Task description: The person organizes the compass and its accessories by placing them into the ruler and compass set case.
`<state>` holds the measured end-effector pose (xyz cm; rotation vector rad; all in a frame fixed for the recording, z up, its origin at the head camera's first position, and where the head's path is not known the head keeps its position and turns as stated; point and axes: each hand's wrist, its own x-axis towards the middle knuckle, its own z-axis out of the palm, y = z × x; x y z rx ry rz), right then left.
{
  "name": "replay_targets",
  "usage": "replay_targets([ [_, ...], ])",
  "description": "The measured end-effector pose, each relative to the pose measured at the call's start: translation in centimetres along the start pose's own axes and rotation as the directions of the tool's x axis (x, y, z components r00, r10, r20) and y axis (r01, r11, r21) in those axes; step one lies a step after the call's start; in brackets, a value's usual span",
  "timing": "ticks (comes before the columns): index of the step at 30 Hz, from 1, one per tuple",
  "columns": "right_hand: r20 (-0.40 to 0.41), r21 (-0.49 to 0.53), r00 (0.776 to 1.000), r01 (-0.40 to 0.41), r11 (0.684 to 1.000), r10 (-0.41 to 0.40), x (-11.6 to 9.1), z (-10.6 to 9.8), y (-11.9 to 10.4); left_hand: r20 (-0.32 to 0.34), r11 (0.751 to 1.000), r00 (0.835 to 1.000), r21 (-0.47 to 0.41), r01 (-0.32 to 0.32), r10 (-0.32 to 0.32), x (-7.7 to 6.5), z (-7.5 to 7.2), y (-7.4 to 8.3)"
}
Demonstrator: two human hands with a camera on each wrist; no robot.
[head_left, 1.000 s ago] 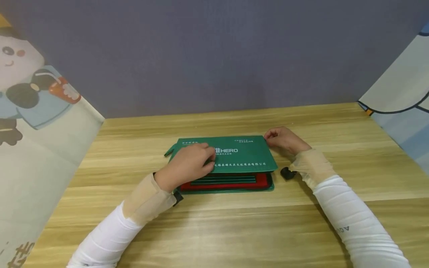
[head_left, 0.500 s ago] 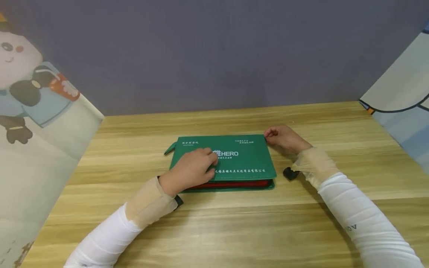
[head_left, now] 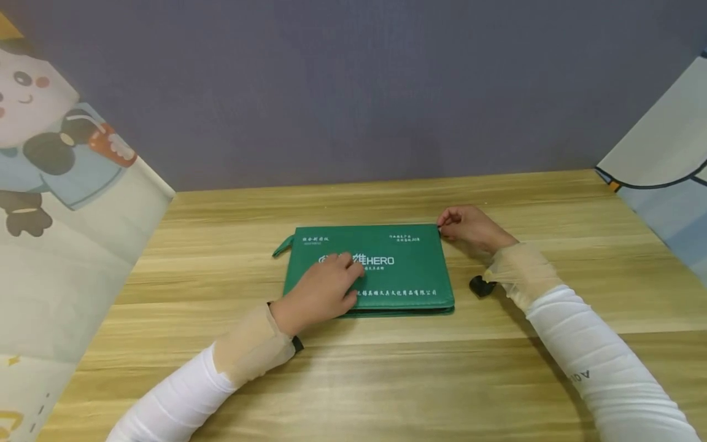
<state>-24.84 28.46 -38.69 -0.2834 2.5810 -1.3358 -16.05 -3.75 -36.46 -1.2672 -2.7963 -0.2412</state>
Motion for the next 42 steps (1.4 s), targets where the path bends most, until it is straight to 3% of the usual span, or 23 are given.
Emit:
replay_targets([
  [10,0.002,0.041,0.999,0.034,0.999,-0.034,0.1,0.0,-0.1,-0.041,1.000,0.999,0.017,0.022,-0.021,-0.6,0.8,0.0],
  [19,-0.030,-0.013,0.995,0.090,0.996,-0.091,-0.7,0.5,-0.5,-0.020,0.997,0.997,0.001,0.077,-0.077,-0.9,1.0,0.3],
  [31,-0.045,-0.038,0.991,0.123,0.992,-0.125,-1.2,0.4,-0.5,0.068,0.991,0.988,-0.001,0.136,-0.135,-0.5,0.4,0.8],
  [42,-0.039,-0.056,0.995,0.085,0.995,-0.087,-1.8,0.6,-1.2,0.075,0.988,0.986,0.036,0.150,-0.152,-0.6,0.5,1.0],
])
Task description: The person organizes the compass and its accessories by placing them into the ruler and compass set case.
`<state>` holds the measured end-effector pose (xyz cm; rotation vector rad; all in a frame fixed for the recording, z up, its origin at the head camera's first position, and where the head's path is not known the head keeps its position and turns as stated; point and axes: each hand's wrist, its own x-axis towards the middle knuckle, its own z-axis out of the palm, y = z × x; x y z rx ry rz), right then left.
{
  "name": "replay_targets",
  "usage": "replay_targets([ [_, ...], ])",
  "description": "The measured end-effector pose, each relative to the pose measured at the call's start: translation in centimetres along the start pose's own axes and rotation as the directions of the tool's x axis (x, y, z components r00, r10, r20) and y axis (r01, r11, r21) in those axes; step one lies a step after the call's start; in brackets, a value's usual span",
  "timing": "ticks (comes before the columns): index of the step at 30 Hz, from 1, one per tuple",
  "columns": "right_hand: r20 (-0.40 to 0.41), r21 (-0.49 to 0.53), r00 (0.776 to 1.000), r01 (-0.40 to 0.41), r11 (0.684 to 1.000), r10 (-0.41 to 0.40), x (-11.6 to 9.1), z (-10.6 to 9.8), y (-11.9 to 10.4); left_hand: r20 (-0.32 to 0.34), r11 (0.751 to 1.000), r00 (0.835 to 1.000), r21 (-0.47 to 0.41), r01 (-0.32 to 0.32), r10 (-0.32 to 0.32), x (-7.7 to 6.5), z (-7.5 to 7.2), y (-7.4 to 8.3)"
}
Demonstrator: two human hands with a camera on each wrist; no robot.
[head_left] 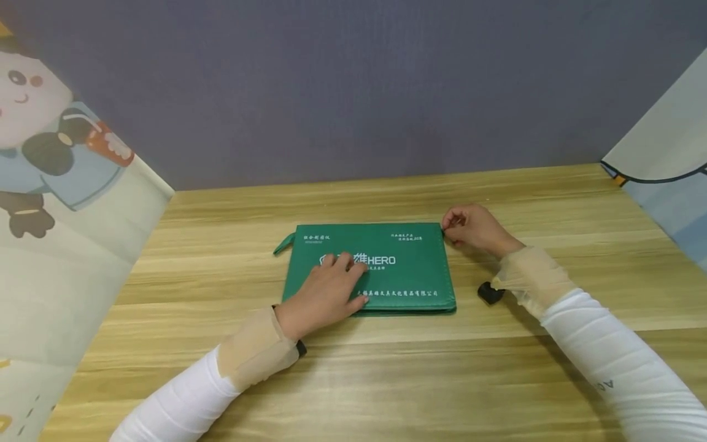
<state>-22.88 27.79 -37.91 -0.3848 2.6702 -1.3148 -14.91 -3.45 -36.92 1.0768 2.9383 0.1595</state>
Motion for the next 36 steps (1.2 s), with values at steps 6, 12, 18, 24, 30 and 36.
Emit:
replay_targets([
  [6,-0.009,-0.004,1.000,0.001,1.000,-0.001,-0.4,-0.4,0.0,0.006,1.000,1.000,-0.006,0.006,-0.006,0.1,-0.2,0.0],
  [12,-0.009,-0.003,1.000,-0.016,1.000,0.016,-0.8,-0.9,0.3,0.010,1.000,1.000,0.001,0.003,-0.003,0.1,-0.4,-0.1],
  [18,0.035,0.018,0.998,-0.057,0.998,0.057,-1.4,-1.1,0.2,0.032,1.000,0.999,0.007,0.011,-0.011,0.1,-0.8,0.0],
  [24,0.041,0.022,0.999,-0.022,0.999,0.022,-1.8,-1.0,0.2,0.054,1.000,0.998,0.014,0.021,-0.021,0.2,-0.9,0.4],
  [30,-0.018,-0.114,0.999,0.048,0.992,-0.050,-1.6,-0.6,0.2,0.058,1.000,0.998,0.008,0.021,-0.022,0.1,-1.0,0.7],
  [36,-0.043,-0.181,0.995,0.077,0.980,-0.086,-1.1,0.0,0.0,0.048,1.000,0.999,0.017,0.026,-0.026,0.0,-0.7,0.8],
])
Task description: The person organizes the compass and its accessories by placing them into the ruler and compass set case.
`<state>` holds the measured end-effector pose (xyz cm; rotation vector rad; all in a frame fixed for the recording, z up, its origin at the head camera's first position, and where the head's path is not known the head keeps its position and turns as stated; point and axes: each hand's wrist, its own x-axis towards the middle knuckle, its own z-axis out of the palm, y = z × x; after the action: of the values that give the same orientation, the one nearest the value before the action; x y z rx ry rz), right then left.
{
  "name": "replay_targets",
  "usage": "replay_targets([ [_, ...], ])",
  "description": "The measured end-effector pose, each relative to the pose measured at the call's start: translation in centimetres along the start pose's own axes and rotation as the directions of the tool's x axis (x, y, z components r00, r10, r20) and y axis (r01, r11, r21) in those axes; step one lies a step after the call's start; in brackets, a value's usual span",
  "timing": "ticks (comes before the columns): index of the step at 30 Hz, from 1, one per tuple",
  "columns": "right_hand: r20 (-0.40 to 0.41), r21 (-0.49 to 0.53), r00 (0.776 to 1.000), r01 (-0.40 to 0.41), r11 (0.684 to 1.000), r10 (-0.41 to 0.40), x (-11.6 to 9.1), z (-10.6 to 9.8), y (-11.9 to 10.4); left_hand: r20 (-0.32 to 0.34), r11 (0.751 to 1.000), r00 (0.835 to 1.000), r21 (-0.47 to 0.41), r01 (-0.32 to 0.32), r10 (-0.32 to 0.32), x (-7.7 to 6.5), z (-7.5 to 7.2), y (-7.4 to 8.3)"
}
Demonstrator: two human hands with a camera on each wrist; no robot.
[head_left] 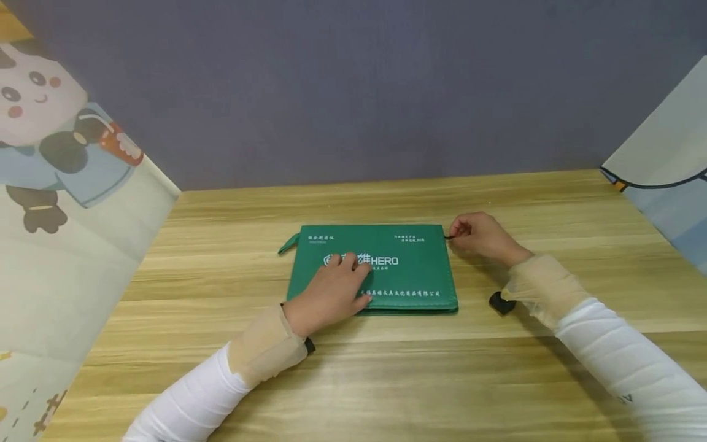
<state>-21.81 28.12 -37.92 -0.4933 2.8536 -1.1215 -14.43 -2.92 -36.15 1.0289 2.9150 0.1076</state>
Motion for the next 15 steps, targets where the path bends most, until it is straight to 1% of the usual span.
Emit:
replay_targets([
  [8,0.007,-0.048,1.000,-0.008,0.999,0.008,0.39,0.54,-0.39,0.010,1.000,1.000,0.022,0.003,-0.003,-0.01,0.16,0.08],
  [15,-0.019,-0.070,0.999,0.026,0.997,-0.027,0.23,0.27,-0.63,0.004,1.000,1.000,0.023,-0.006,0.006,0.11,0.20,0.09],
])
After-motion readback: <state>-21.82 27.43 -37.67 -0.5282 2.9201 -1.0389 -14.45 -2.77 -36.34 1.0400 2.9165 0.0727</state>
